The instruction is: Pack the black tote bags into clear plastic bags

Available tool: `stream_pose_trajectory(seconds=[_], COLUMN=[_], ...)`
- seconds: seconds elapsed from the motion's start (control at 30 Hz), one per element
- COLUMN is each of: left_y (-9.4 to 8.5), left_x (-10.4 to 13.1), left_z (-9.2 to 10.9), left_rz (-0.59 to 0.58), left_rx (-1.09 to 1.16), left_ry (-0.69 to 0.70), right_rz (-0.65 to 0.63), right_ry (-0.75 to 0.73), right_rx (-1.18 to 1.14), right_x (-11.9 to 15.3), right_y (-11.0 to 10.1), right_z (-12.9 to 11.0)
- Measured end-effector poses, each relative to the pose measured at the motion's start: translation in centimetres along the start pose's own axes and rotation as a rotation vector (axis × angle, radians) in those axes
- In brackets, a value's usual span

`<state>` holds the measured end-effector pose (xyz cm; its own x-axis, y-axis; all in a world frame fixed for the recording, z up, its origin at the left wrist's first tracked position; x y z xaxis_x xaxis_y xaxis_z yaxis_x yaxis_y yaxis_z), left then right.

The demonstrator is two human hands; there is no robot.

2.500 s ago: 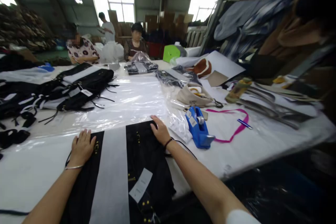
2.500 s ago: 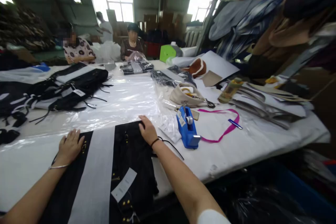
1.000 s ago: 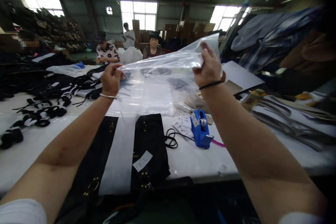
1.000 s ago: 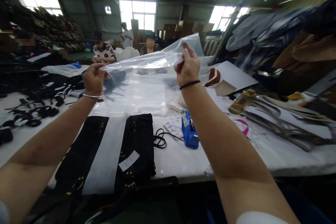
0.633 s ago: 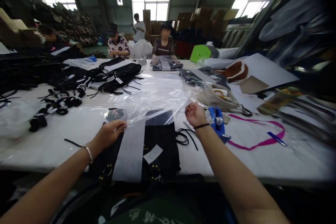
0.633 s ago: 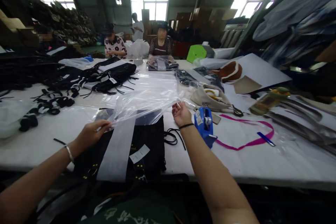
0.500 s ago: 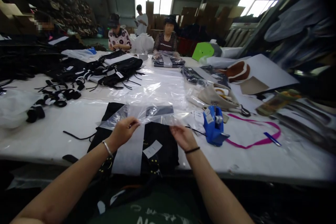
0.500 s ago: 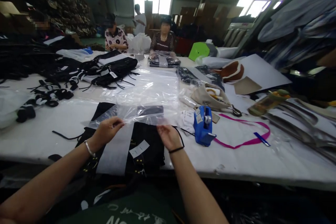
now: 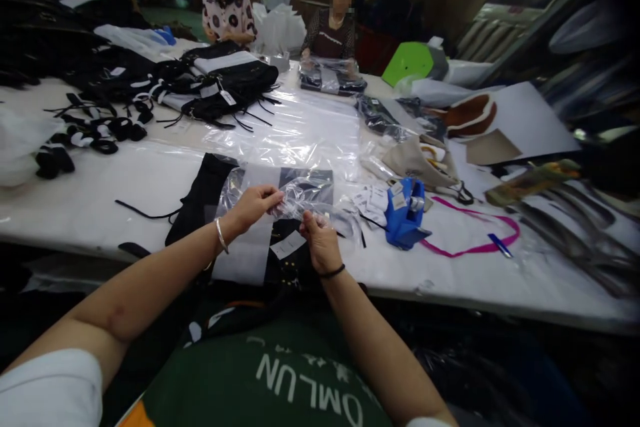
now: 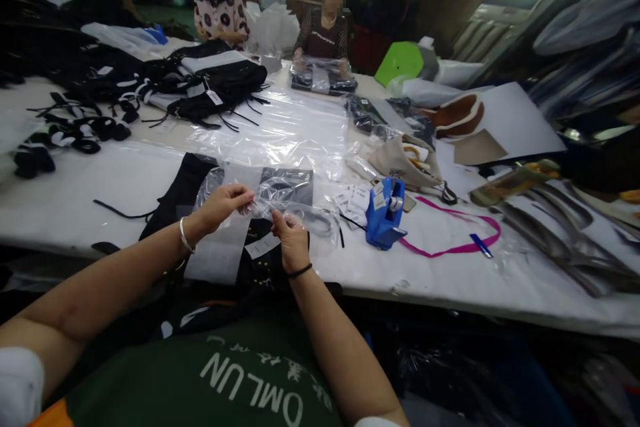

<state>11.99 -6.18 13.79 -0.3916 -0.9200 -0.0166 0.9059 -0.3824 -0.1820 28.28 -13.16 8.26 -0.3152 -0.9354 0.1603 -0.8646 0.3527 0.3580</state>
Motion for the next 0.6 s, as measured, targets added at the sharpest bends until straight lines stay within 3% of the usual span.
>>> stream_pose_trajectory(seconds=[0.13, 0.23, 0.27, 0.33, 0.37, 0.4, 0.43, 0.53, 0.6], left_y=[-3.5, -6.5, -7.0, -6.9, -6.2, -5.0, -3.4, 1.4, 3.6], left_x=[-2.5, -4.4, -4.8, -4.8, -4.3, -3.5, -2.2, 2.6, 5.5], left_z=[0.4, 1.7, 2.4, 4.3, 5.5, 6.7, 7.9, 10.7, 11.4], left_rz=[0.267, 0.446, 0.474, 0.468, 0.438, 0.398, 0.354, 0.224, 0.105], left_rx=[0.379, 0.603, 0.61, 0.497, 0.39, 0.264, 0.132, -0.189, -0.349], left_ry=[-0.079, -0.091, -0.07, 0.038, 0.12, 0.211, 0.295, 0.463, 0.52], right_rz=[0.037, 0.042, -0.052, -0.412, -0.593, -0.714, -0.727, -0.428, -0.303], right_ry=[-0.009, 0.13, 0.229, 0.416, 0.434, 0.374, 0.221, -0.382, -0.604], right_rx=[0.011, -0.022, 0.008, 0.132, 0.208, 0.289, 0.383, 0.767, 1.053], right_x=[-0.3, 0.4, 1.3, 4.2, 5.9, 7.2, 7.7, 6.6, 5.2], right_y=[-1.4, -3.4, -3.3, -1.6, -0.6, 0.5, 1.2, 2.3, 2.3], right_z=[0.4, -0.5, -1.0, -2.7, -4.0, -5.7, -7.6, -12.4, -12.9])
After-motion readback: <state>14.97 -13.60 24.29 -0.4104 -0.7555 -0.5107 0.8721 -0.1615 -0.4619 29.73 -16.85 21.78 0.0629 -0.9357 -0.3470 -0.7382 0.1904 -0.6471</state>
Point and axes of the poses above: each hand's wrist, its own x-axis away from the middle knuckle, its own y-axis out of the palm, z = x × y, the point moved 6 cm from there along -x, towards the middle knuckle, and after that the axes turned 6 degrees about -x, right-handed, at the moved point
